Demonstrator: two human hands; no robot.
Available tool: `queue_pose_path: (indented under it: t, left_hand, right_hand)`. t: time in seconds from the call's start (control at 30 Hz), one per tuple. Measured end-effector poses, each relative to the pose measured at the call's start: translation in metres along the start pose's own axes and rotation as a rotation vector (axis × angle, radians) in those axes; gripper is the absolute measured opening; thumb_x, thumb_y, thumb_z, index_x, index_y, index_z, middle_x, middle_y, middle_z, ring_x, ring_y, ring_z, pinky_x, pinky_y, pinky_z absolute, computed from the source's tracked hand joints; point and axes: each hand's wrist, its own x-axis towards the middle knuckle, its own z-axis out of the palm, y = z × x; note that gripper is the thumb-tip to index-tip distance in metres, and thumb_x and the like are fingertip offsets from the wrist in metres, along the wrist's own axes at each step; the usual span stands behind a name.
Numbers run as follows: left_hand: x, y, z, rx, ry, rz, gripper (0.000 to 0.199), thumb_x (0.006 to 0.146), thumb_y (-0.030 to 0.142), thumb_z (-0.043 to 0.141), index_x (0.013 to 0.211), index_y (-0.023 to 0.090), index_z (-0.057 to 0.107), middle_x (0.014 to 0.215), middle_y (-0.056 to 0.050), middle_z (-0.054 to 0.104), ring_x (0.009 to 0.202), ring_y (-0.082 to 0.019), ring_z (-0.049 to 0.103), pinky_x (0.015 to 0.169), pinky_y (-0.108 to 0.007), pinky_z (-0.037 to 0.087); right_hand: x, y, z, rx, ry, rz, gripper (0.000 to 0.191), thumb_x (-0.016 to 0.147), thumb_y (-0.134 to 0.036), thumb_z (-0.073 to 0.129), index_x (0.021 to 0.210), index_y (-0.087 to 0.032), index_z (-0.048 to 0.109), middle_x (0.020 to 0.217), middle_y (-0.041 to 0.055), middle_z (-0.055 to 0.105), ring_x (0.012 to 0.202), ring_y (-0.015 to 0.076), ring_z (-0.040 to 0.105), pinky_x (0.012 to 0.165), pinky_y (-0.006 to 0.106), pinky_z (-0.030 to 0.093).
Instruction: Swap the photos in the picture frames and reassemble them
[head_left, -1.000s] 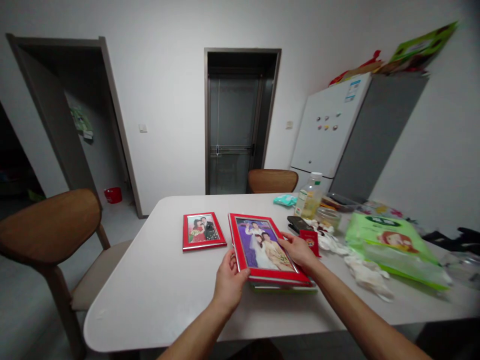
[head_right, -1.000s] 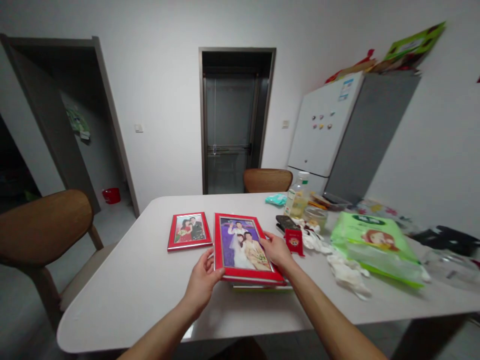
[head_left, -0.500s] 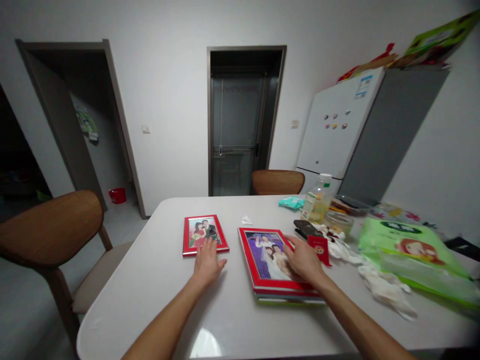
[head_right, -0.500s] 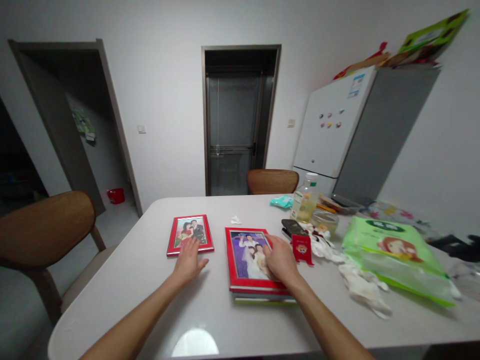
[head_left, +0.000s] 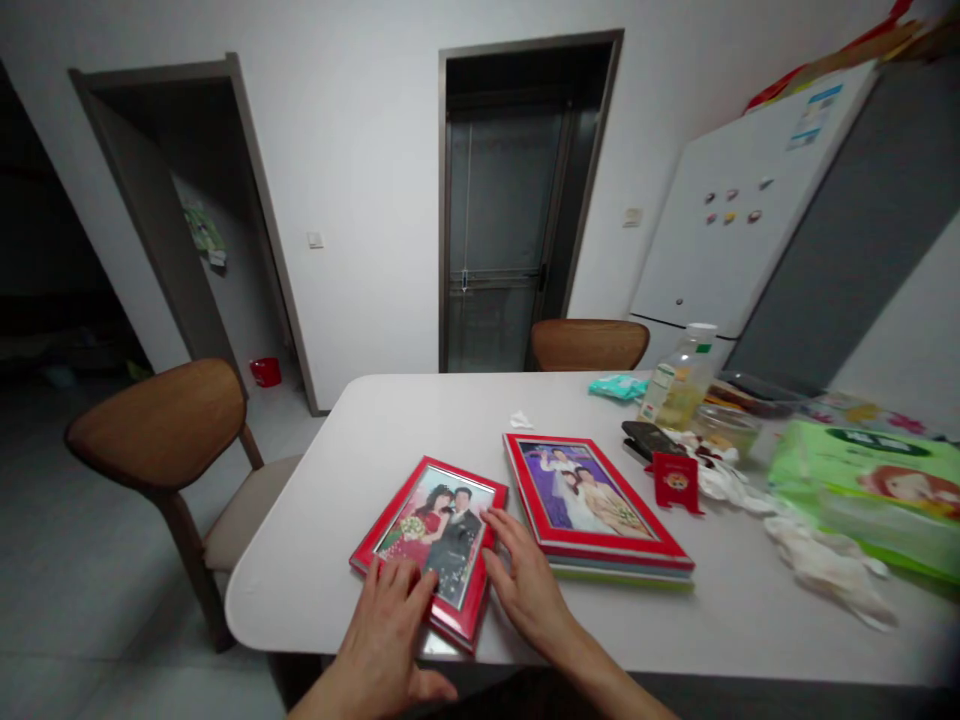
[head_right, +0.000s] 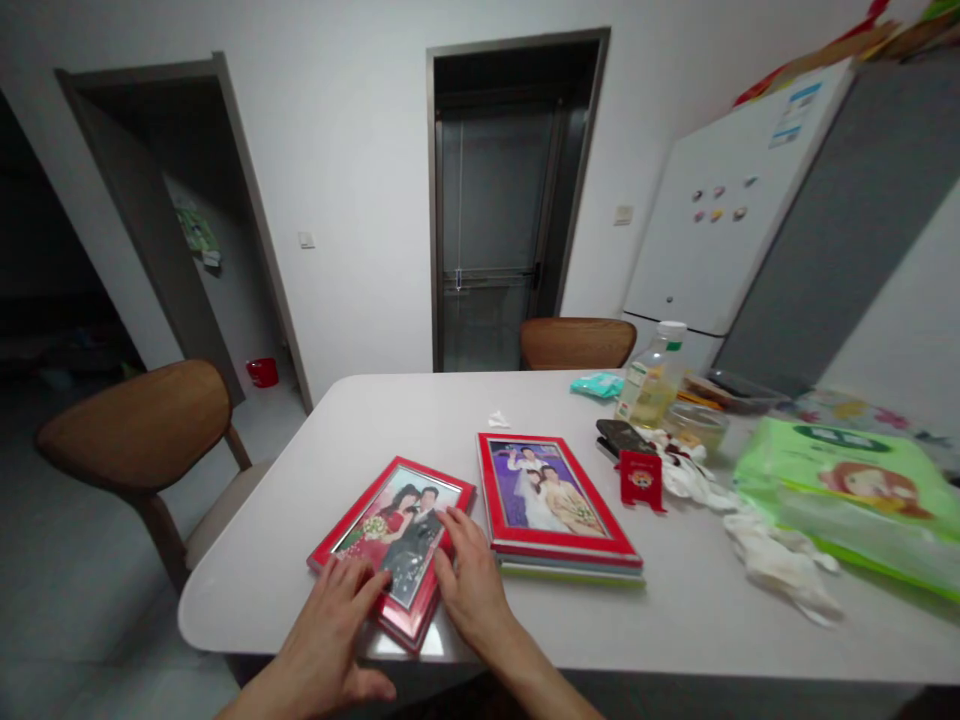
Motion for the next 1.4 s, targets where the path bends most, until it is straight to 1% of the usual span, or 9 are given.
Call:
queue_pose_path:
  t: [0.17, 0.3, 0.43, 0.53, 0.73, 0.9, 1.07, 1.23, 1.4]
  left_hand:
    - [-0.019, 0.019, 0.009, 0.037, 0.083, 0.088, 0.034, 0.066, 0.018, 0.055, 0.1, 0.022, 0.053, 0.095, -0.006, 0.056, 0.089, -0.024, 0.05, 0.08, -0.038, 0.042]
    - [-0.014, 0.021, -0.016, -0.065, 0.282, 0.126, 0.034, 0.072, 0.017, 0.047, 0.105, 0.022, 0.05, 0.098, -0.007, 0.055, 0.091, -0.022, 0.05, 0.078, -0.034, 0.044]
    - [-0.004, 0.013, -0.053, -0.367, 0.581, -0.074, 0.039, 0.078, 0.018, 0.038, 0.116, 0.023, 0.04, 0.105, -0.006, 0.052, 0.096, -0.018, 0.05, 0.079, -0.031, 0.045]
    - [-0.002, 0.004, -0.063, -0.602, 0.704, -0.253, 0.039, 0.078, 0.026, 0.042, 0.117, 0.02, 0.039, 0.114, -0.007, 0.049, 0.098, -0.018, 0.05, 0.072, -0.028, 0.048]
    - [-0.019, -0.02, -0.03, -0.797, 0.609, -0.428, 0.048, 0.075, 0.032, 0.046, 0.119, 0.015, 0.037, 0.115, -0.009, 0.052, 0.101, -0.019, 0.052, 0.084, -0.031, 0.043]
    - [-0.034, -0.031, 0.0, -0.558, 0.503, -0.472, 0.051, 0.076, 0.034, 0.045, 0.12, 0.012, 0.036, 0.12, -0.012, 0.048, 0.111, -0.022, 0.044, 0.094, -0.036, 0.035]
    - [-0.04, -0.033, 0.022, -0.307, 0.428, -0.419, 0.052, 0.08, 0.035, 0.039, 0.124, 0.01, 0.03, 0.12, -0.015, 0.047, 0.112, -0.024, 0.043, 0.093, -0.042, 0.034]
    - [-0.041, -0.04, 0.043, -0.087, 0.453, -0.303, 0.051, 0.078, 0.035, 0.044, 0.121, 0.01, 0.034, 0.123, -0.017, 0.044, 0.113, -0.025, 0.041, 0.095, -0.045, 0.032]
    - [-0.039, -0.04, 0.038, -0.008, 0.396, -0.241, 0.051, 0.074, 0.032, 0.052, 0.118, 0.011, 0.037, 0.127, -0.018, 0.039, 0.117, -0.026, 0.035, 0.094, -0.046, 0.033]
  right_hand:
    - [0.002, -0.005, -0.002, 0.061, 0.075, 0.06, 0.04, 0.074, -0.028, 0.041, 0.111, -0.017, 0.05, 0.12, 0.0102, 0.046, 0.113, 0.0211, 0.039, 0.097, 0.039, 0.03]
    - [0.003, -0.018, -0.01, 0.102, 0.193, 0.019, 0.041, 0.076, -0.032, 0.04, 0.114, -0.017, 0.047, 0.124, 0.0096, 0.042, 0.117, 0.0203, 0.034, 0.098, 0.039, 0.028]
    - [0.004, -0.033, 0.0, 0.115, 0.128, -0.021, 0.042, 0.077, -0.034, 0.04, 0.115, -0.017, 0.045, 0.123, 0.0101, 0.042, 0.114, 0.02, 0.037, 0.093, 0.037, 0.034]
    - [0.007, -0.042, 0.019, 0.119, -0.021, -0.067, 0.04, 0.078, -0.033, 0.039, 0.115, -0.018, 0.045, 0.119, 0.0094, 0.046, 0.11, 0.0187, 0.042, 0.092, 0.035, 0.035]
    - [0.011, -0.04, 0.039, -0.06, -0.212, -0.12, 0.04, 0.072, -0.03, 0.049, 0.109, -0.014, 0.053, 0.11, 0.011, 0.053, 0.103, 0.02, 0.046, 0.091, 0.032, 0.033]
    - [0.009, -0.034, 0.036, -0.198, -0.269, -0.154, 0.034, 0.07, -0.028, 0.052, 0.102, -0.018, 0.058, 0.105, 0.0095, 0.054, 0.099, 0.0207, 0.046, 0.086, 0.03, 0.035]
    - [0.009, -0.031, 0.034, -0.276, -0.318, -0.157, 0.035, 0.067, -0.03, 0.055, 0.101, -0.019, 0.059, 0.102, 0.0102, 0.052, 0.096, 0.0216, 0.045, 0.082, 0.03, 0.035]
    - [0.01, -0.027, 0.031, -0.317, -0.387, -0.175, 0.034, 0.065, -0.03, 0.057, 0.099, -0.024, 0.059, 0.1, 0.0078, 0.051, 0.092, 0.0205, 0.046, 0.079, 0.032, 0.035]
    - [0.016, -0.036, 0.027, -0.289, -0.497, -0.344, 0.031, 0.064, -0.022, 0.06, 0.095, -0.026, 0.062, 0.109, 0.0074, 0.048, 0.097, 0.0209, 0.044, 0.082, 0.033, 0.033]
